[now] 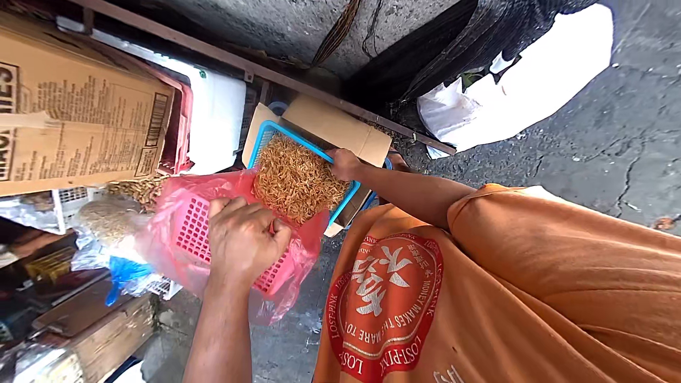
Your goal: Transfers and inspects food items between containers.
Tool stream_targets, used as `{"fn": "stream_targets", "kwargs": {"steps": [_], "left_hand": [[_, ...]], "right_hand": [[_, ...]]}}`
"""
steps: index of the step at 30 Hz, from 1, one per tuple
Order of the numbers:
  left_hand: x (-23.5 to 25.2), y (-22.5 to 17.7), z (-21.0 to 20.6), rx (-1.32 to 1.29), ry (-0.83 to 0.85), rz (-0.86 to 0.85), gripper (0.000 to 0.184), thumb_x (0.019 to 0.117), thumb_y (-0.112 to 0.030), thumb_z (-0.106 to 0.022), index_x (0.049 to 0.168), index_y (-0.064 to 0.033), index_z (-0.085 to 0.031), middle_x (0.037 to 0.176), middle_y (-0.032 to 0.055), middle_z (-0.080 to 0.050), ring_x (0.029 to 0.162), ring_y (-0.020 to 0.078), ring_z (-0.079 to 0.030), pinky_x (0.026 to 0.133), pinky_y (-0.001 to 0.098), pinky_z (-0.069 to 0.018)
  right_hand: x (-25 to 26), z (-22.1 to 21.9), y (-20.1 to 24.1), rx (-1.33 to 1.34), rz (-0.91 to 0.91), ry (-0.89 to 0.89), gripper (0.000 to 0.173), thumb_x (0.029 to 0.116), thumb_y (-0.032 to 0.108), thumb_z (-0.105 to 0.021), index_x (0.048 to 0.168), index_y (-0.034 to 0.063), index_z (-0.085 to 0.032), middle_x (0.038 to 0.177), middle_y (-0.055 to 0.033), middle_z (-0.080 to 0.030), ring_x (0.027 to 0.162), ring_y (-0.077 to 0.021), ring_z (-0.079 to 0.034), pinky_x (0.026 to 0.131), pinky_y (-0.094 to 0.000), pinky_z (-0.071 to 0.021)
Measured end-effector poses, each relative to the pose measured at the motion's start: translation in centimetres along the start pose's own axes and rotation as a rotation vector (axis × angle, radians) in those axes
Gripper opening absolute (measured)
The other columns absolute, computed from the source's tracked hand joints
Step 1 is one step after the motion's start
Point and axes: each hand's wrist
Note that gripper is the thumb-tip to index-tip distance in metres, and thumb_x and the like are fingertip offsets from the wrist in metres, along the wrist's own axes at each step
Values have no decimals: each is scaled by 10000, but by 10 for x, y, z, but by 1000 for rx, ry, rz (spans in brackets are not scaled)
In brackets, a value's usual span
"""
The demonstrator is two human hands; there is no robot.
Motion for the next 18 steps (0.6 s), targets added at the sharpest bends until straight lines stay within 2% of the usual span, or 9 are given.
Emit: {"fn": "stream_targets", "kwargs": {"steps": [2, 5, 8, 13, 18], "left_hand": [[1, -2, 4, 1, -1, -3, 403, 896, -302, -510, 527, -146, -462, 531, 25, -484, 583, 221, -512, 783, 456, -388], [-2, -4, 16, -25, -15, 8, 414, 898, -279, -509, 517, -144, -421, 517, 29, -458, 564, 218, -491, 762, 454, -379], [2, -10, 31, -11, -29, -5, 409, 899, -278, -502, 524, -149, -401, 513, 29, -437, 555, 214, -476, 763, 448, -374], [6, 1, 22, -9, -40, 5, 414, 891, -261, -503, 511, -141, -392, 509, 30, -437, 559, 222, -482, 763, 453, -380], [1, -6, 36, -20, -55, 14, 409, 888, -249, -508, 512, -146, -381, 503, 26, -421, 550, 212, -464, 756, 445, -366]], "right_hand": [[2, 3, 1, 4, -3, -9, 529, 892, 98, -644, 1417, 160, -621, 1280, -150, -692, 1211, -345, -646, 1013, -605, -509], [0, 2, 0, 3, -8, -3, 496, 902, 95, -638, 1395, 151, -633, 1266, -159, -695, 1201, -351, -650, 1001, -608, -512], [3, 3, -1, -1, 1, -17, 532, 877, 81, -649, 1401, 170, -632, 1257, -152, -700, 1194, -355, -653, 993, -615, -515], [-2, 1, 2, -10, -2, 0, 542, 883, 77, -637, 1417, 163, -617, 1269, -159, -694, 1207, -361, -647, 1003, -617, -508], [-4, 5, 0, 9, -19, -6, 489, 921, 99, -622, 1406, 160, -628, 1269, -165, -693, 1207, -363, -647, 1006, -619, -506]]}}
Point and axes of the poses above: each hand's wrist, its own x-axis towards the middle knuckle, its own z-axis out of the back of the hand, y = z × x
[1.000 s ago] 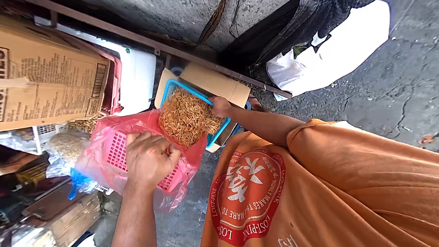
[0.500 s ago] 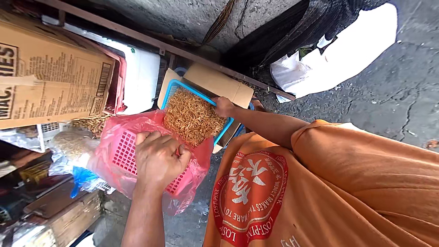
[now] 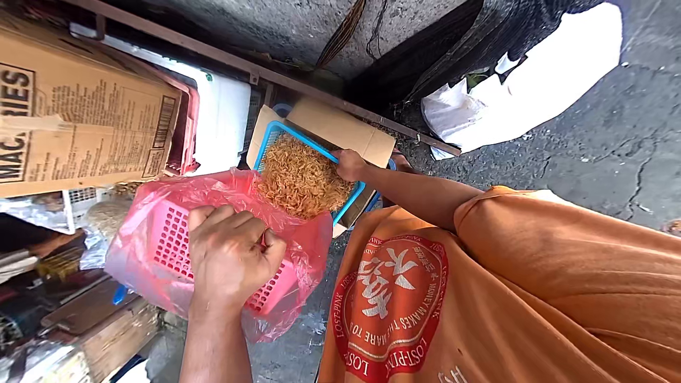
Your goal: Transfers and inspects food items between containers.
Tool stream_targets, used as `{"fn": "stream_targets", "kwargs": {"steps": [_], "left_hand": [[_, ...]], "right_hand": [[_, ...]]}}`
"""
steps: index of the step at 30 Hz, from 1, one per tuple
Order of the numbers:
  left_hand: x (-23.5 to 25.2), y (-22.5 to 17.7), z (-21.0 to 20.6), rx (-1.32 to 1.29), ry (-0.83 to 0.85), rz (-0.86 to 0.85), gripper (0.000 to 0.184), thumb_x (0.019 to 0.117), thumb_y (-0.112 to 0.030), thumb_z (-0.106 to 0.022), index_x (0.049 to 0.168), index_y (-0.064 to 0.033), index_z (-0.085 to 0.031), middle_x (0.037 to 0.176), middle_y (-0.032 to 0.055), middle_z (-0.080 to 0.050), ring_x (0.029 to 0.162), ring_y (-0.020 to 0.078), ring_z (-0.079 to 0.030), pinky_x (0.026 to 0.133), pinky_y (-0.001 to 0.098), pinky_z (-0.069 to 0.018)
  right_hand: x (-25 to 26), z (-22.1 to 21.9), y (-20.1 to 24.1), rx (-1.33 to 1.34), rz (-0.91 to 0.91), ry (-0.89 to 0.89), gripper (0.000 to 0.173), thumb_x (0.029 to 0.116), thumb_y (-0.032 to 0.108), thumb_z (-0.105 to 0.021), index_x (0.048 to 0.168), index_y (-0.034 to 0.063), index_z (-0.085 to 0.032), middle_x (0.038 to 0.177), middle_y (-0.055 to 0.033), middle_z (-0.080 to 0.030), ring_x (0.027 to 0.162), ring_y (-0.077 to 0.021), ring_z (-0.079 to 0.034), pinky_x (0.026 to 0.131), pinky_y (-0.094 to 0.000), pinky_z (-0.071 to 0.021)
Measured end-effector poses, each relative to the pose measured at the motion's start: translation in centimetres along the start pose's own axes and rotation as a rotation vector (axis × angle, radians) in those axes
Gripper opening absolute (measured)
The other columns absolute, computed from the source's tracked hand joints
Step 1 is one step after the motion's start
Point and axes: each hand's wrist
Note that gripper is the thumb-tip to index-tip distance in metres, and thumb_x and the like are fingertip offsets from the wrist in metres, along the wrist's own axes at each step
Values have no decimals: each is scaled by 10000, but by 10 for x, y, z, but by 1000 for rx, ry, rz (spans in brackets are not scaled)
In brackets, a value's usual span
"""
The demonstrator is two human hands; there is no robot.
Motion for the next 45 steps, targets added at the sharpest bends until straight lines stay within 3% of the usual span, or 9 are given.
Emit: {"fn": "stream_targets", "kwargs": {"steps": [17, 22, 31, 40, 45], "left_hand": [[-24, 3, 37, 26, -72, 34, 415, 896, -284, -499, 529, -147, -360, 516, 34, -405, 548, 210, -443, 726, 447, -353], [-33, 9, 25, 7, -93, 66, 406, 890, -277, -497, 530, -150, -359, 516, 32, -406, 551, 202, -447, 732, 441, -356], [-38, 7, -7, -1, -95, 113, 397, 883, -257, -495, 523, -144, -372, 508, 37, -416, 549, 223, -464, 737, 451, -372], [-39, 5, 3, 24, -117, 156, 398, 887, -261, -491, 527, -145, -365, 513, 43, -415, 555, 228, -467, 733, 455, -373], [-55, 3, 9, 43, -190, 250, 396, 883, -262, -497, 529, -142, -367, 517, 40, -425, 554, 219, -465, 727, 451, -373]], "right_hand": [[10, 4, -7, 9, 32, -23, 524, 876, 78, -649, 1389, 182, -650, 1256, -135, -707, 1198, -343, -654, 998, -618, -511], [13, 8, -6, 9, 12, 3, 569, 882, 52, -644, 1434, 189, -617, 1272, -152, -698, 1209, -357, -648, 1006, -620, -508], [14, 12, -3, -22, -1, 15, 537, 886, 59, -645, 1409, 181, -632, 1253, -163, -701, 1186, -369, -655, 978, -629, -516], [14, 17, -6, -20, -30, 22, 530, 910, 96, -642, 1430, 192, -618, 1240, -185, -700, 1165, -389, -660, 958, -652, -519], [19, 21, -4, -35, -3, 13, 472, 900, 99, -647, 1368, 160, -651, 1208, -181, -707, 1147, -384, -666, 950, -646, -524]]}}
Point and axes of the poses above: each hand's wrist, its own x-axis towards the middle knuckle, its own z-axis out of the back of the hand, y = z × x
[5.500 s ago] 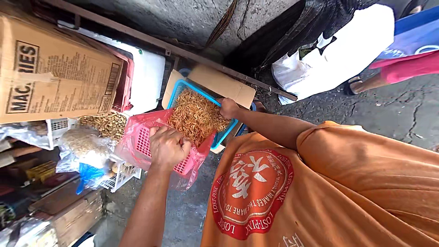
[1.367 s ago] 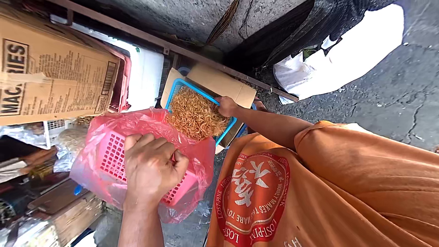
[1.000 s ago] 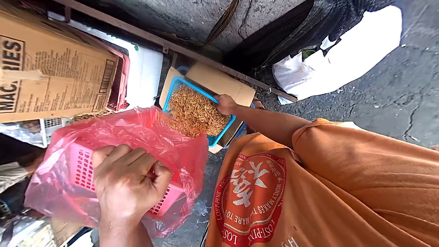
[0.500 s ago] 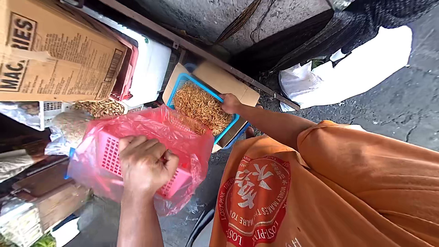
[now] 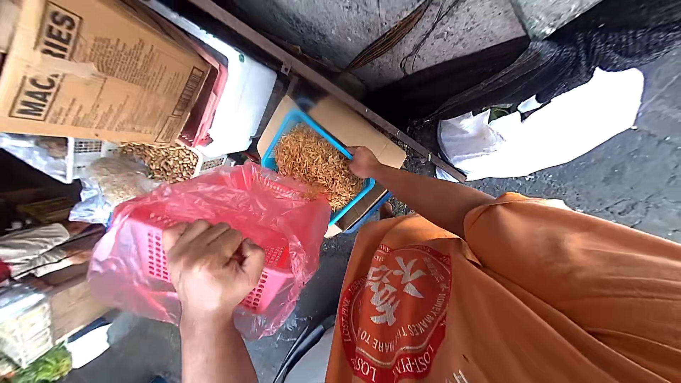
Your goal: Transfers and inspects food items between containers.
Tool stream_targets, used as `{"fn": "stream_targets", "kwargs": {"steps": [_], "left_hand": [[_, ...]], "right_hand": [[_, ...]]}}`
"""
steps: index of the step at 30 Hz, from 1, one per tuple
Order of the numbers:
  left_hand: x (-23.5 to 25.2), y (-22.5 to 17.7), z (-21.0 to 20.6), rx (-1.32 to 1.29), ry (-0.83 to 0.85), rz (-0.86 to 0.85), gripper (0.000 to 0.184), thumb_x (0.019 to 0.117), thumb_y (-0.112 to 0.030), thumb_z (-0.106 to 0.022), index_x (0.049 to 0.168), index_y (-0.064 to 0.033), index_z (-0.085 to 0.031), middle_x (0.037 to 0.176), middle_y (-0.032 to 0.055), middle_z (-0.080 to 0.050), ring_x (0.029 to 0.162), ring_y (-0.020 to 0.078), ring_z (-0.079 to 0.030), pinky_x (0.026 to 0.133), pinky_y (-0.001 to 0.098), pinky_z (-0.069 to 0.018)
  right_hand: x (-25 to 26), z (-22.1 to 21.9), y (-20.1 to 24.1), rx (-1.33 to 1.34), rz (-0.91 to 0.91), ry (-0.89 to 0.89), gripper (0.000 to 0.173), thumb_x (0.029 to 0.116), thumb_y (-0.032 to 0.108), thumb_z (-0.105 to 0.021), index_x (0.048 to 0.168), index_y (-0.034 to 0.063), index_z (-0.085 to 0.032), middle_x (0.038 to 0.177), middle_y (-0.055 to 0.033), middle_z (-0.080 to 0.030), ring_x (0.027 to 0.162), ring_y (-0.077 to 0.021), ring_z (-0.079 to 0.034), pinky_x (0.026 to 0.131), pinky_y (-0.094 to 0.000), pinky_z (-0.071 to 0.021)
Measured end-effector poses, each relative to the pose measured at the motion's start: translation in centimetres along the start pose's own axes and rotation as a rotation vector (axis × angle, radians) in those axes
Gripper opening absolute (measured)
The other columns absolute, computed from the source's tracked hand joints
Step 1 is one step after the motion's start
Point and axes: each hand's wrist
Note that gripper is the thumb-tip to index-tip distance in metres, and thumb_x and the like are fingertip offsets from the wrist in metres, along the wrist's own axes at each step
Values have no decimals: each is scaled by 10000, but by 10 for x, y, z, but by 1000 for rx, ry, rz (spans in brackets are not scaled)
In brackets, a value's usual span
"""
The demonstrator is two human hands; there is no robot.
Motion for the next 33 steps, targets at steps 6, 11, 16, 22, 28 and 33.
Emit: {"fn": "stream_targets", "kwargs": {"steps": [6, 11, 16, 22, 28, 33], "left_hand": [[-29, -3, 11, 5, -40, 89, 398, 889, -282, -494, 538, -144, -369, 526, 42, -426, 568, 225, -475, 726, 449, -377], [-90, -9, 19, 3, -226, 290, 419, 906, -300, -485, 547, -124, -361, 541, 63, -434, 614, 240, -501, 742, 439, -383], [-145, -20, 15, -77, -398, 460, 473, 967, -348, -473, 563, -127, -367, 546, 40, -431, 627, 177, -505, 753, 371, -392], [-207, -41, 6, -209, -496, 626, 450, 985, -350, -450, 577, -166, -402, 576, -31, -474, 683, 97, -529, 770, 311, -398], [-242, -38, -3, -223, -508, 642, 448, 979, -350, -457, 573, -169, -401, 569, -27, -469, 669, 100, -526, 749, 318, -401], [-268, -26, 1, -232, -519, 598, 452, 987, -359, -467, 583, -167, -406, 579, -27, -476, 679, 96, -527, 765, 317, -397]], "right_hand": [[1, 5, 1, 3, 10, 4, 479, 893, 85, -643, 1366, 159, -660, 1208, -180, -711, 1153, -377, -666, 957, -645, -519], [4, 11, -4, 2, 17, 9, 435, 940, 111, -625, 1369, 174, -664, 1227, -181, -710, 1174, -376, -663, 987, -646, -511], [10, 10, -7, -7, 7, -6, 412, 934, 120, -639, 1341, 170, -681, 1192, -174, -720, 1127, -365, -681, 954, -647, -522], [19, -11, -22, -13, 12, -12, 427, 917, 86, -648, 1337, 161, -676, 1148, -187, -723, 1068, -374, -692, 885, -655, -541], [8, -36, -28, -37, -31, -24, 387, 909, 93, -652, 1293, 121, -684, 1156, -191, -713, 1099, -373, -679, 918, -647, -533], [-23, -55, -34, 136, -94, -106, 408, 915, 78, -660, 1322, 111, -665, 1178, -202, -706, 1097, -368, -680, 926, -632, -539]]}}
Point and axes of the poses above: each hand's wrist, its own x-axis towards the middle knuckle, its own z-axis out of the back of the hand, y = z × x
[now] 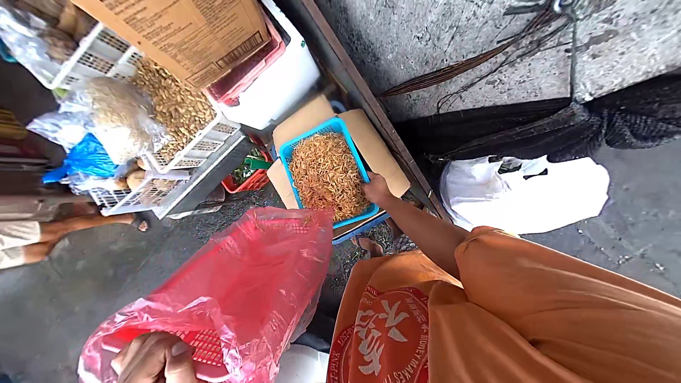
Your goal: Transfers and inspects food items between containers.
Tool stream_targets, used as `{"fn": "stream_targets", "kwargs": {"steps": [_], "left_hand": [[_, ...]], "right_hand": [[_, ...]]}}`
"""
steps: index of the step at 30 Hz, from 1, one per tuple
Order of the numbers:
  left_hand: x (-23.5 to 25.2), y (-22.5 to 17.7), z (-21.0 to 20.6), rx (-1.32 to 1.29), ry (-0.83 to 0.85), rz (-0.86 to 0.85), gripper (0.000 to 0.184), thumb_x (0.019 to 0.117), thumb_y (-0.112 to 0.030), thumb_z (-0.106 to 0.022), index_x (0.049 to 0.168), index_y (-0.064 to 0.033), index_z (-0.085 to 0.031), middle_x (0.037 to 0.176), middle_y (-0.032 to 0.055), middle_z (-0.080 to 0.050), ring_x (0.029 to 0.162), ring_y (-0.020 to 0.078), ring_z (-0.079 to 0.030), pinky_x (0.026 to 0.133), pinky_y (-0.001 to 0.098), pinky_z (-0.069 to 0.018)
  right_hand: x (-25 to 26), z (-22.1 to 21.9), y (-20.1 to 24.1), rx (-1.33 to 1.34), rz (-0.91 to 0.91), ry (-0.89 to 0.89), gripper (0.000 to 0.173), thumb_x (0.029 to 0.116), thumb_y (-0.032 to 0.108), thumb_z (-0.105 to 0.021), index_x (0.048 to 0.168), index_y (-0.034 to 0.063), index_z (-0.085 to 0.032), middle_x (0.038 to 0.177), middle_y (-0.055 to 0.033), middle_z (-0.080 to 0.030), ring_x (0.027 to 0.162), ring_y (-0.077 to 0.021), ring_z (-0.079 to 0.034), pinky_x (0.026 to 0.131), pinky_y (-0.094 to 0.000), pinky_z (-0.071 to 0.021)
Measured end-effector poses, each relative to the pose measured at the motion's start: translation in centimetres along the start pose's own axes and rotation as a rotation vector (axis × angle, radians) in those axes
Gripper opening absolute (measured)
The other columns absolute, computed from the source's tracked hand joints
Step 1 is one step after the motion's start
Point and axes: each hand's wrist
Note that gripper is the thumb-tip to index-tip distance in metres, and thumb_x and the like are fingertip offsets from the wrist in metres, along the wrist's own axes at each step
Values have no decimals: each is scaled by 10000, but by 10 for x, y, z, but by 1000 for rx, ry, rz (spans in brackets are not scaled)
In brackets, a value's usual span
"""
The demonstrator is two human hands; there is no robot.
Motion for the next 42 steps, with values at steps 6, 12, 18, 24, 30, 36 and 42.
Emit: {"fn": "stream_targets", "kwargs": {"steps": [6, 12, 18, 24, 30, 36, 42], "left_hand": [[4, 19, 21, -64, -27, -95, 445, 984, -344, -467, 584, -162, -402, 577, -27, -469, 681, 93, -526, 765, 311, -390], [14, 34, 34, -118, -58, -170, 458, 989, -357, -467, 582, -158, -403, 576, -27, -474, 677, 86, -526, 754, 301, -389], [14, 47, 41, -143, -39, -131, 409, 969, -294, -461, 585, -164, -413, 599, -44, -490, 705, 71, -543, 778, 283, -411], [11, 67, 44, -112, -22, -114, 430, 983, -306, -454, 585, -152, -402, 600, -27, -484, 712, 80, -547, 770, 286, -414], [29, 128, 55, -199, 41, -175, 445, 996, -320, -464, 592, -136, -427, 610, -10, -500, 712, 99, -553, 774, 302, -424], [66, 200, 73, -281, 105, -260, 414, 969, -278, -470, 589, -124, -414, 606, 5, -488, 696, 105, -535, 767, 298, -412], [108, 233, 76, -296, 147, -335, 430, 969, -293, -462, 573, -138, -401, 587, -11, -477, 701, 108, -542, 766, 297, -415]], "right_hand": [[-46, -16, 5, 68, -7, -125, 400, 960, 78, -613, 1358, 101, -650, 1235, -201, -694, 1171, -358, -657, 1003, -599, -513], [-71, -14, 9, 111, 6, -176, 424, 948, 64, -613, 1370, 95, -637, 1209, -209, -694, 1123, -359, -670, 958, -591, -531], [-62, -22, 17, 173, 25, -219, 380, 928, 57, -630, 1304, 94, -681, 1171, -199, -709, 1102, -351, -677, 945, -598, -532], [-57, -21, 6, 150, 29, -212, 400, 935, 48, -632, 1332, 90, -658, 1158, -226, -703, 1069, -382, -682, 904, -629, -539], [-73, -35, 3, 252, -27, -315, 368, 933, 19, -630, 1298, 51, -663, 1144, -225, -696, 1051, -364, -674, 895, -599, -540], [-95, -79, 10, 482, -97, -488, 394, 894, -23, -622, 1282, 42, -658, 1122, -215, -685, 1005, -325, -667, 839, -551, -552], [-91, -132, 25, 646, -135, -670, 370, 899, -13, -619, 1260, 46, -675, 1059, -193, -701, 960, -298, -682, 814, -529, -561]]}}
Point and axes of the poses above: each hand's wrist, its own x-axis towards the middle knuckle, its own z-axis out of the back of the hand, y = z × x
